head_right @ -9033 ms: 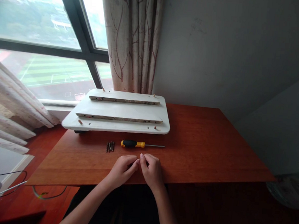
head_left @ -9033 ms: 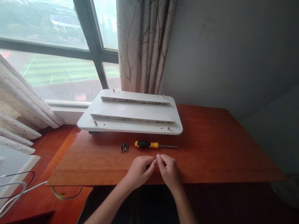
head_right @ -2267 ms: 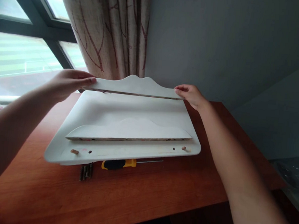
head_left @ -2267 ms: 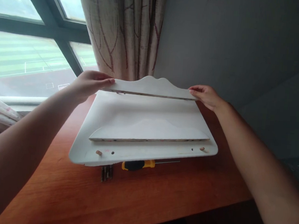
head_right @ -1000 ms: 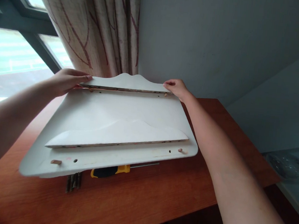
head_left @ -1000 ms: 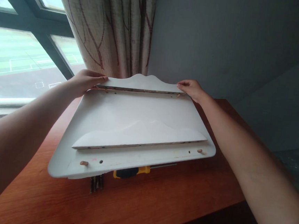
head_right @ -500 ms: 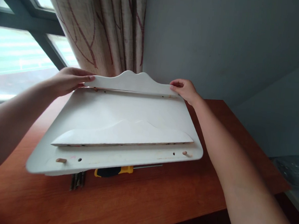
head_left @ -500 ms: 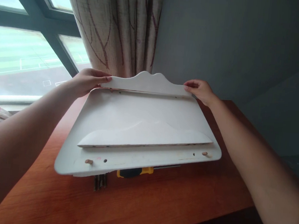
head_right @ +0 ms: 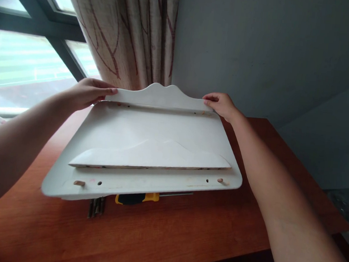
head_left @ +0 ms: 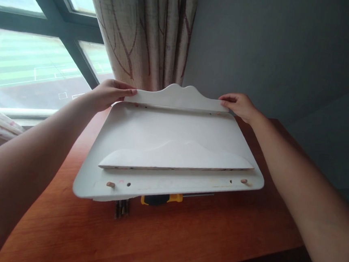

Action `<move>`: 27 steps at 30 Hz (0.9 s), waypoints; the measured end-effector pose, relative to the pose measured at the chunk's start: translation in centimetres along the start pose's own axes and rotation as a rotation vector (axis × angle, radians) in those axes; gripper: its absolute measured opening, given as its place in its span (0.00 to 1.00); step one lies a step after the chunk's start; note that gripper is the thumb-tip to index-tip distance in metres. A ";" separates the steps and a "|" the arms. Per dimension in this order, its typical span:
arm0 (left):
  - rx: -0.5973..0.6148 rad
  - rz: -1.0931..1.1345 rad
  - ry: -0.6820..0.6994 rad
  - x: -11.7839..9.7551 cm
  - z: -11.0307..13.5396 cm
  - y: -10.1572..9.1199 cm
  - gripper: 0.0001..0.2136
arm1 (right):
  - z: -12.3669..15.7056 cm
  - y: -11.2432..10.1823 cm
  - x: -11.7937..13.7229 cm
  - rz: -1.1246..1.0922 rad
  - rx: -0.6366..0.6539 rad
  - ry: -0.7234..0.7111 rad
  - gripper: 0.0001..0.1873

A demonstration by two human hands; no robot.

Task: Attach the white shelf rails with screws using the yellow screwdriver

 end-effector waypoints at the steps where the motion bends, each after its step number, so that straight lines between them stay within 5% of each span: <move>1: -0.005 -0.006 -0.004 0.0 -0.2 0.0 0.20 | -0.1 0.1 -0.2 0.000 0.002 0.011 0.16; 7: -0.035 -0.043 0.001 0.1 -0.5 -0.2 0.20 | 0.0 0.1 0.0 -0.002 -0.010 0.031 0.16; 12: 0.020 -0.091 0.127 -0.2 0.7 0.0 0.27 | 1.2 -0.6 1.2 -0.019 -0.047 -0.014 0.18; 17: -0.053 -0.135 0.197 0.2 1.2 -0.5 0.29 | 2.4 -0.8 2.3 0.022 -0.004 -0.041 0.19; 27: -0.095 -0.198 0.205 0.4 1.0 -0.6 0.29 | 2.4 -0.5 3.1 0.112 0.015 -0.078 0.18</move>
Point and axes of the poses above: each hand's wrist, its own z-axis away from the middle knuckle, its own y-axis out of the palm, x = y × z, the point moved 8 cm from there along -z, towards the middle knuckle, and after that the axes turned 11 degrees about -y, right-handed, at the moved point
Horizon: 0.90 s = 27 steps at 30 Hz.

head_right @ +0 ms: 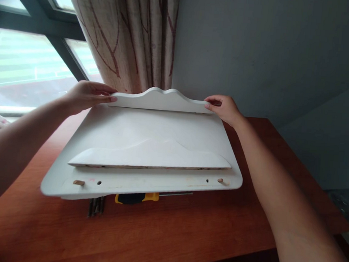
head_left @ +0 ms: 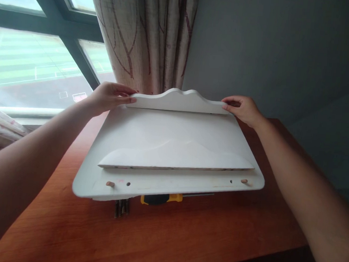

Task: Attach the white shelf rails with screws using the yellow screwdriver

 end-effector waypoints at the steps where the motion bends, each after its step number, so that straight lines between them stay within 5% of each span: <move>1: -0.002 0.000 -0.004 0.0 0.1 0.0 0.29 | 0.0 0.1 0.0 0.001 0.004 -0.003 0.18; 27: -0.051 -0.208 0.071 -0.3 0.7 0.7 0.27 | 0.4 1.0 0.4 0.243 0.041 -0.123 0.12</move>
Point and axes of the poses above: each hand's wrist, its own z-axis away from the middle knuckle, its own y-axis out of the palm, x = y × z, the point moved 8 cm from there along -z, towards the middle knuckle, and after that the axes turned 11 degrees about -y, right-handed, at the moved point
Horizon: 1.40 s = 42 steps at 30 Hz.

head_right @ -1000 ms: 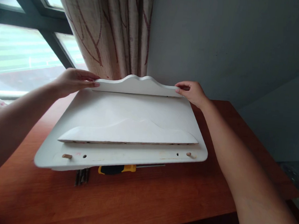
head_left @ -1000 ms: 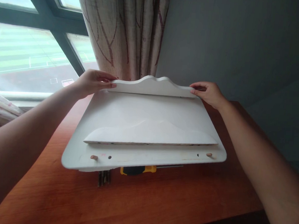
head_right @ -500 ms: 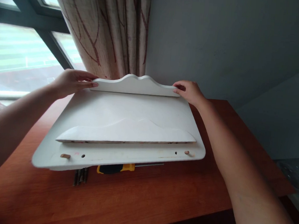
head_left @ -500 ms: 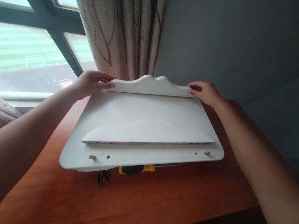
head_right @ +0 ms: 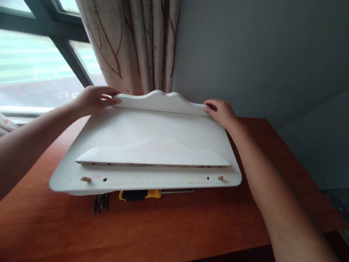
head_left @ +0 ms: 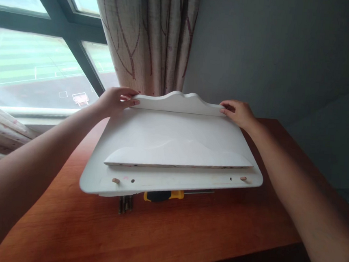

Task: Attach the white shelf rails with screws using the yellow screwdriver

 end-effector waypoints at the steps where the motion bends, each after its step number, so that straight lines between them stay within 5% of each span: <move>1: -0.002 -0.028 0.006 -0.1 0.0 0.0 0.26 | 0.0 0.0 0.1 0.019 -0.010 -0.007 0.12; 6: -0.045 -0.097 0.097 -1.0 1.3 -1.0 0.25 | 0.7 -0.3 0.8 0.064 -0.001 -0.027 0.16; 10: -0.137 -0.034 0.109 -1.7 4.7 -3.4 0.24 | 3.2 -2.4 1.5 0.023 -0.085 0.042 0.22; 16: 0.045 -0.007 0.044 -1.7 13.0 -2.9 0.17 | 10.5 -4.7 4.7 -0.073 -0.048 0.181 0.14; 22: -0.137 0.107 0.091 -1.2 22.5 -2.1 0.07 | 19.1 -5.6 8.3 -0.154 -0.165 0.276 0.12; 25: -0.111 0.090 0.117 -1.2 25.2 -0.7 0.05 | 21.6 -4.8 10.3 -0.148 -0.116 0.250 0.11; 30: -0.058 0.077 0.200 -2.3 26.6 0.5 0.08 | 22.2 -3.8 12.7 -0.089 -0.039 0.154 0.10; 42: -0.159 0.067 0.110 -1.9 27.0 0.4 0.05 | 22.8 -3.4 12.7 -0.061 -0.216 0.118 0.09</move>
Point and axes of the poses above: each hand's wrist, its own z-axis away from the middle knuckle, its own y-axis out of the palm, x = y × z, the point moved 8 cm from there along -z, towards the middle knuckle, and after that the axes turned 11 degrees about -y, right-handed, at the moved point
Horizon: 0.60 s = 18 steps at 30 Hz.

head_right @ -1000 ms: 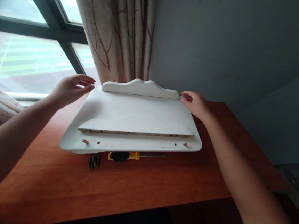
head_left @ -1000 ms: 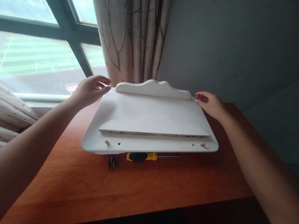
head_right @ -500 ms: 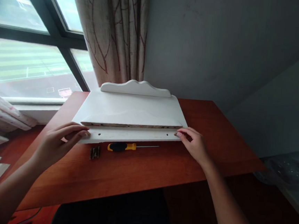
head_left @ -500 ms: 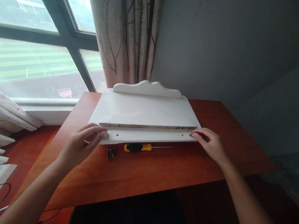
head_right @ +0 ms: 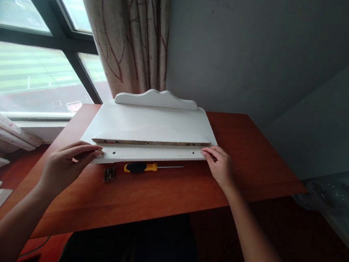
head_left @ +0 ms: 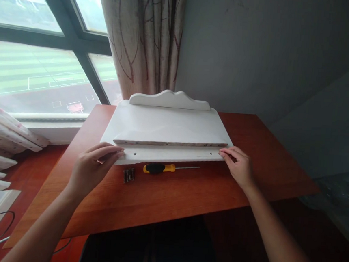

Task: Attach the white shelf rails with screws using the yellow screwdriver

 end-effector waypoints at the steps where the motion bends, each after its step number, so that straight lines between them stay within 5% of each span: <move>1: -0.004 0.022 -0.005 -0.1 0.0 -0.1 0.05 | 0.0 -0.1 -0.3 -0.038 -0.013 0.018 0.09; 7: -0.243 0.178 -0.127 1.5 -1.7 -2.5 0.14 | -1.4 -0.9 -4.1 -0.180 -0.084 0.220 0.22; 13: -0.043 -0.120 -0.085 2.8 -5.4 -1.3 0.19 | -4.2 -0.3 -4.6 0.097 0.145 0.132 0.22; 18: 0.007 -0.151 -0.028 2.7 -5.9 -0.8 0.19 | -4.9 0.5 -4.0 0.085 0.218 0.080 0.22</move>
Point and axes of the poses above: each hand's wrist, its own z-axis away from the middle knuckle, its own y-axis out of the palm, x = y × z, the point moved 8 cm from there along -z, towards the middle knuckle, and after that the axes turned 11 degrees about -y, right-handed, at the moved point
